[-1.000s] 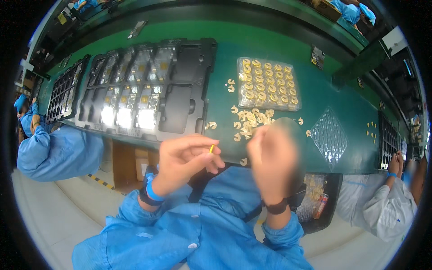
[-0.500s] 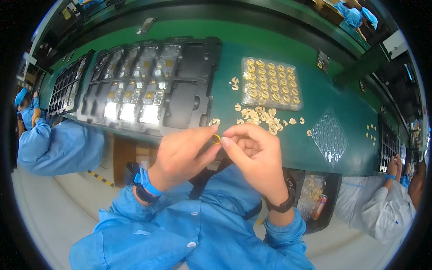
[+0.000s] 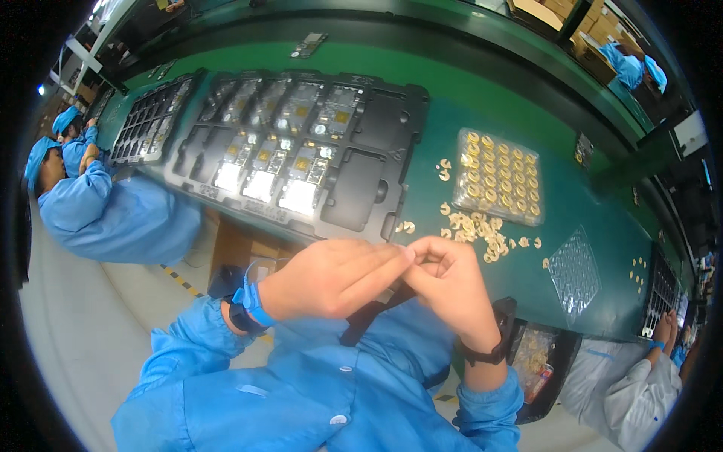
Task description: Assembling electronic components onto circuit boards on a production line.
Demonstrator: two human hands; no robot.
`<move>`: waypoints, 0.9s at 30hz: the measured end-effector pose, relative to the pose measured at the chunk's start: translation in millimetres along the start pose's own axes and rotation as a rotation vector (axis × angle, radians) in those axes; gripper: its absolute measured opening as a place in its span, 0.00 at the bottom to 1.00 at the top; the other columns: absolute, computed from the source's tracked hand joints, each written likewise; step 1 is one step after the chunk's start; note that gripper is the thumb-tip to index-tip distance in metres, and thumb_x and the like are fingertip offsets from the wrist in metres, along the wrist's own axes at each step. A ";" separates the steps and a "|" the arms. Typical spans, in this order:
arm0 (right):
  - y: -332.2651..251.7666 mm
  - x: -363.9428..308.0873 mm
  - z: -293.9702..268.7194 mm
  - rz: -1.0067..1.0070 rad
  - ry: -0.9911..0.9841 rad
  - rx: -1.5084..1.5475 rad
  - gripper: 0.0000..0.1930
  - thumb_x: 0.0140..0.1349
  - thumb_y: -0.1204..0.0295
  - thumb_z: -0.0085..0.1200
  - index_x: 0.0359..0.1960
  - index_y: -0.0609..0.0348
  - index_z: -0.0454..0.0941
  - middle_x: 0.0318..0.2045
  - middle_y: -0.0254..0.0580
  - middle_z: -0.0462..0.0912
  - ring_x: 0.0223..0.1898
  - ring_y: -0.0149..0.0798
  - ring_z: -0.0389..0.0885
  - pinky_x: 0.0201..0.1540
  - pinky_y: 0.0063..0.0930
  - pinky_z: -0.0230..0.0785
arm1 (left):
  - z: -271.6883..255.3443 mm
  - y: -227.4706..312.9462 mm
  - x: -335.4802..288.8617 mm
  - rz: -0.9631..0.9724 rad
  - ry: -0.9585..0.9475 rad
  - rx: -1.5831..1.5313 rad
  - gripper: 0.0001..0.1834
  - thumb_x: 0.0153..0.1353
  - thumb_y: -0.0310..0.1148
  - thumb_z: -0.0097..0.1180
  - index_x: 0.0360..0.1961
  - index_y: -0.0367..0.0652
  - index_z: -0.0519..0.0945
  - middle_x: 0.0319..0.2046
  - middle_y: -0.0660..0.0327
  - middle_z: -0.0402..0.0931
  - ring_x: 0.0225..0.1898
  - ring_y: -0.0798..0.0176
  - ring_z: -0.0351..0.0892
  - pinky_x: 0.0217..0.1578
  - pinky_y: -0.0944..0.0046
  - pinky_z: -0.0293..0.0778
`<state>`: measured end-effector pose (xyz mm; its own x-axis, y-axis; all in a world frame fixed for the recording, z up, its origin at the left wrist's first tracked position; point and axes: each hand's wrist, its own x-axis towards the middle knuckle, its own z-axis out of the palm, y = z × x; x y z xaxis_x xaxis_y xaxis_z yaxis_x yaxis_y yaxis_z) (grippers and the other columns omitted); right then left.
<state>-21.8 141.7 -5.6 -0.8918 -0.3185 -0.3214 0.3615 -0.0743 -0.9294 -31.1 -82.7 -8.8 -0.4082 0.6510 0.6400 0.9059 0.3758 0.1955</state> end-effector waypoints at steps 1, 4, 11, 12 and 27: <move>2.9 1.1 -0.8 0.048 -0.025 0.050 0.03 0.71 0.79 0.61 0.43 0.67 0.82 0.30 0.29 0.83 0.23 0.16 0.72 0.22 0.15 0.59 | -1.8 -1.5 -1.4 0.000 -0.002 0.007 0.28 0.55 0.25 0.64 0.59 0.27 0.80 0.47 0.48 0.86 0.41 0.52 0.90 0.40 0.59 0.86; 9.7 5.1 -0.7 0.083 -0.092 0.177 0.03 0.71 0.79 0.61 0.43 0.66 0.82 0.29 0.30 0.83 0.21 0.16 0.69 0.20 0.17 0.57 | -4.2 -9.5 -6.6 0.047 -0.022 -0.008 0.28 0.56 0.26 0.64 0.59 0.27 0.80 0.48 0.48 0.86 0.42 0.51 0.90 0.41 0.59 0.86; 17.5 13.6 -14.4 -0.103 0.131 0.003 0.03 0.70 0.79 0.63 0.42 0.66 0.84 0.30 0.29 0.83 0.23 0.17 0.71 0.23 0.16 0.59 | -32.8 -99.4 11.6 -0.661 0.187 -0.096 0.15 0.64 0.22 0.57 0.50 0.38 0.86 0.46 0.46 0.87 0.44 0.43 0.88 0.47 0.50 0.84; 21.7 16.8 -15.6 -0.212 0.252 -0.024 0.04 0.70 0.79 0.64 0.43 0.66 0.85 0.30 0.29 0.83 0.24 0.17 0.72 0.25 0.15 0.60 | -31.6 -125.7 9.3 -0.717 0.213 0.048 0.11 0.63 0.24 0.59 0.46 0.36 0.87 0.41 0.45 0.87 0.43 0.41 0.87 0.46 0.49 0.84; 58.4 28.2 -22.2 -0.427 0.430 0.028 0.04 0.69 0.85 0.63 0.43 0.71 0.83 0.36 0.34 0.81 0.37 0.23 0.81 0.42 0.16 0.73 | 2.4 -226.4 39.7 -1.181 -0.131 0.421 0.21 0.47 0.40 0.82 0.33 0.34 0.87 0.37 0.43 0.88 0.45 0.39 0.89 0.47 0.48 0.83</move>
<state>-31.8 149.4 -73.0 -0.9876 0.1545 0.0290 -0.0506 -0.1377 -0.9892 -252.6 -140.4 -29.4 -0.9727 -0.1733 0.1541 -0.1147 0.9370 0.3301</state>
